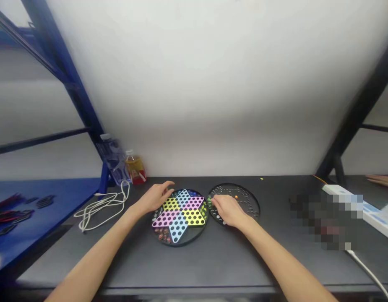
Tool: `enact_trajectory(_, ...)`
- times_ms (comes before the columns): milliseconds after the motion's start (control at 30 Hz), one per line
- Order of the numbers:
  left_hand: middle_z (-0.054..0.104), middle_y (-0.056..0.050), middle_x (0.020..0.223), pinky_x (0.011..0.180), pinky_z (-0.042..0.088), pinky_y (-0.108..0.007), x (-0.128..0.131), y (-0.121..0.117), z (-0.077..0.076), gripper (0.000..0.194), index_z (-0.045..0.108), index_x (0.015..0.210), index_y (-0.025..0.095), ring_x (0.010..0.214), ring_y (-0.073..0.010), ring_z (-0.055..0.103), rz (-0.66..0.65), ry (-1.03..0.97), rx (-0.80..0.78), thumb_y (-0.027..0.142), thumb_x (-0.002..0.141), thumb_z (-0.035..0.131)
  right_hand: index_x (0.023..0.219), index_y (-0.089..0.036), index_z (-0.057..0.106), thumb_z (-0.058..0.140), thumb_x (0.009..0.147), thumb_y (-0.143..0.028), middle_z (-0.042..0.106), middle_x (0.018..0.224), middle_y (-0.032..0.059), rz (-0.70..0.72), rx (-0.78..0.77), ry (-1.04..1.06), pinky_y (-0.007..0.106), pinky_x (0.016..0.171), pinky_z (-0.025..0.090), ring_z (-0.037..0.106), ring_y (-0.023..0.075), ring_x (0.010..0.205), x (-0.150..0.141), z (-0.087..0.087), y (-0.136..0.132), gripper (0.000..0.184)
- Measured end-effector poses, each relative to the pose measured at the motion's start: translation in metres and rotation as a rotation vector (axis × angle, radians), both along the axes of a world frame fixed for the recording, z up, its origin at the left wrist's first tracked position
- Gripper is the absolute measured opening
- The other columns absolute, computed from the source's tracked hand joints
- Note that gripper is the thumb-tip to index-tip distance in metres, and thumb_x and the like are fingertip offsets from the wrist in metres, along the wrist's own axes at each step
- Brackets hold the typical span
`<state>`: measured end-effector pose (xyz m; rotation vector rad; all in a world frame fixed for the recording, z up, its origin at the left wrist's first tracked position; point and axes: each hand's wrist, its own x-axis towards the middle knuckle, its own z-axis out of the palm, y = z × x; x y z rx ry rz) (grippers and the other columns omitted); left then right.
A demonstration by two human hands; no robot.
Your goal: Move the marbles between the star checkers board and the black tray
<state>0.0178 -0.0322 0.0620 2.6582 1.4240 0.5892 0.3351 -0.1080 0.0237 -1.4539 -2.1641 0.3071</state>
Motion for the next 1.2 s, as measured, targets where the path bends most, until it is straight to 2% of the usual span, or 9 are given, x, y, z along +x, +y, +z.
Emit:
enact_trajectory(200,0.068,-0.004,0.076,0.070,0.044,-0.027,0.002,-0.006,0.005,0.047,0.043,0.136,0.019,0.078,-0.0215,0.067,0.012,-0.024,-0.031,0.045,0.097,0.036,0.098,-0.021,0.052,0.039,0.097,-0.036,0.068,0.085,0.0113,0.029,-0.015,-0.234,0.030,0.065,0.033,0.063,0.0252,0.076,-0.003,0.001,-0.009,0.020)
enact_trajectory(500,0.069,-0.006,0.081,0.073,0.043,-0.028,0.003,-0.007,0.006,0.048,0.045,0.133,0.020,0.084,-0.0231,0.067,0.007,-0.014,-0.046,0.048,0.098,0.032,0.096,-0.019,0.052,0.044,0.095,-0.034,0.065,0.079,0.0121,0.003,-0.040,-0.245,0.031,0.065,0.035,0.061,0.0246,0.072,-0.007,-0.003,-0.009,0.017)
enact_trajectory(567,0.070,-0.008,0.086,0.074,0.043,-0.028,0.004,-0.007,0.007,0.048,0.046,0.133,0.020,0.085,-0.0231,0.067,0.003,-0.012,-0.045,0.048,0.098,0.032,0.095,-0.020,0.053,0.045,0.094,-0.037,0.064,0.078,0.0083,0.001,-0.066,-0.085,0.030,0.064,0.036,0.059,0.0214,0.071,-0.002,-0.001,-0.006,0.019)
enact_trajectory(667,0.070,-0.008,0.087,0.075,0.043,-0.029,0.004,-0.008,0.007,0.047,0.048,0.132,0.019,0.087,-0.0233,0.067,0.010,-0.010,-0.048,0.047,0.098,0.033,0.094,-0.022,0.053,0.046,0.091,-0.048,0.055,0.067,-0.0003,0.000,-0.200,0.388,0.025,0.053,0.034,0.047,0.0137,0.056,0.012,0.004,0.000,0.027)
enact_trajectory(800,0.070,-0.008,0.089,0.077,0.044,-0.029,0.004,-0.007,0.007,0.046,0.048,0.132,0.019,0.088,-0.0232,0.067,0.010,-0.019,-0.052,0.046,0.097,0.035,0.094,-0.022,0.051,0.047,0.086,-0.054,0.038,0.059,-0.0055,0.052,-0.488,1.087,0.022,0.040,0.016,0.021,0.0087,0.043,0.028,0.009,0.012,0.032)
enact_trajectory(933,0.070,-0.009,0.095,0.078,0.044,-0.029,0.003,-0.004,0.005,0.043,0.051,0.128,0.020,0.090,-0.0228,0.066,-0.005,-0.016,-0.044,0.046,0.097,0.035,0.070,-0.022,0.041,0.052,0.082,-0.056,0.033,0.057,-0.0042,0.023,-0.505,1.333,0.022,0.039,0.012,0.018,0.0090,0.044,0.024,0.008,0.031,0.037)
enact_trajectory(1000,0.070,-0.008,0.098,0.079,0.044,-0.029,0.003,-0.002,0.003,0.041,0.057,0.120,0.021,0.091,-0.0221,0.066,-0.025,-0.008,-0.030,0.046,0.098,0.034,0.061,-0.023,0.030,0.053,0.081,-0.059,0.025,0.052,-0.0059,-0.084,-0.444,1.278,0.023,0.039,0.012,0.015,0.0089,0.044,0.016,0.006,0.044,0.046)
enact_trajectory(1067,0.070,-0.007,0.097,0.080,0.044,-0.029,0.002,-0.001,0.002,0.040,0.062,0.110,0.022,0.090,-0.0212,0.065,-0.054,0.009,-0.020,0.046,0.098,0.032,0.056,-0.024,0.027,0.051,0.081,-0.061,0.024,0.049,-0.0063,-0.187,-0.351,1.080,0.024,0.041,0.015,0.018,0.0091,0.043,0.009,0.006,0.056,0.050)
enact_trajectory(1200,0.070,-0.007,0.091,0.080,0.044,-0.028,0.002,-0.001,0.002,0.041,0.066,0.100,0.021,0.087,-0.0201,0.065,-0.080,0.034,-0.010,0.046,0.098,0.033,0.055,-0.020,0.049,0.051,0.083,-0.058,0.048,0.052,-0.0004,-0.176,-0.112,0.450,0.026,0.053,0.032,0.043,0.0131,0.052,0.004,0.002,0.067,0.047)
